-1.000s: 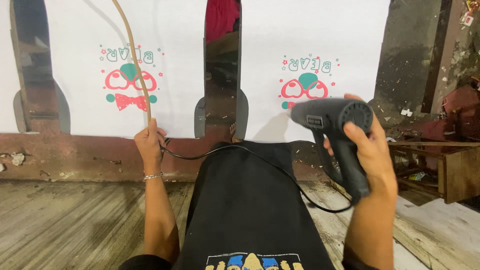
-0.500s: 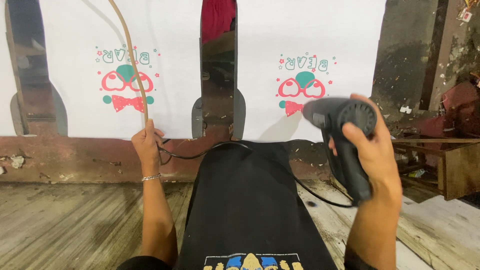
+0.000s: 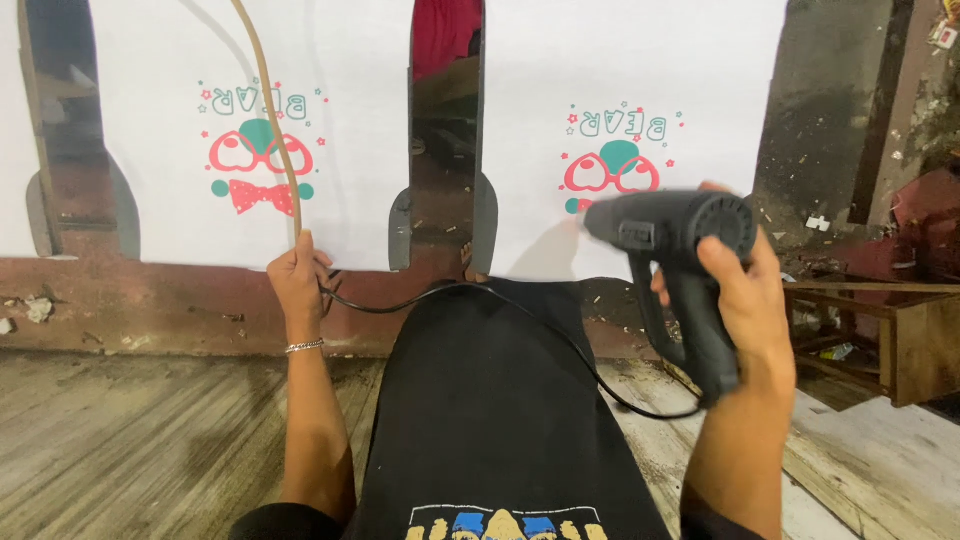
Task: Using a heat gun to dry ink on screen-printed shirts laid out on a production rack.
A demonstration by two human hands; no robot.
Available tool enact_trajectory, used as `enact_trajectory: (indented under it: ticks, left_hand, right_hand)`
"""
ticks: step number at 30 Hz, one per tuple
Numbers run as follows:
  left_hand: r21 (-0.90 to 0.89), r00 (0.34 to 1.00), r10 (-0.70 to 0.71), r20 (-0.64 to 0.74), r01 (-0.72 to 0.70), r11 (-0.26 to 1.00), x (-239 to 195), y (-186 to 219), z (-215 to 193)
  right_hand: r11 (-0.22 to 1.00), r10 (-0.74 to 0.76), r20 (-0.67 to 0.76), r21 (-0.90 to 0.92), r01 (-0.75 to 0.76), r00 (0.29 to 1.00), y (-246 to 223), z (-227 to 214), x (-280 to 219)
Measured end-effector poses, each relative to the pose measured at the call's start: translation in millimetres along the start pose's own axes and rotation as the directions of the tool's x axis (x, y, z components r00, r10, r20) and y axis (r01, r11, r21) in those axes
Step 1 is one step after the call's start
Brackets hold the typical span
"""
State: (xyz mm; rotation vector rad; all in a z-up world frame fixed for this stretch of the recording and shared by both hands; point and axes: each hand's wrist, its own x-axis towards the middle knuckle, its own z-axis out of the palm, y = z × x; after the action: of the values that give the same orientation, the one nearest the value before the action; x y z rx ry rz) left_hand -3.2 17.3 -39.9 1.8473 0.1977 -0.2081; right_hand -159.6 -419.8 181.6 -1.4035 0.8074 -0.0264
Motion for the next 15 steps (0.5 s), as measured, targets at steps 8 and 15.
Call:
enact_trajectory:
  ticks: [8, 15]
  left_hand:
    - [0.001, 1.0, 0.014, -0.016, -0.014, 1.0, 1.4, -5.8, -0.3]
    - [0.003, 1.0, 0.003, -0.022, -0.003, 1.0, 1.0, -9.0, -0.7]
  right_hand:
    - [1.0, 0.027, -0.054, -0.011, -0.028, 0.998, 11.2, -14.7, -6.5]
    - [0.993, -0.024, -0.164, -0.115, 0.005, 0.986, 2.0, -16.0, -9.4]
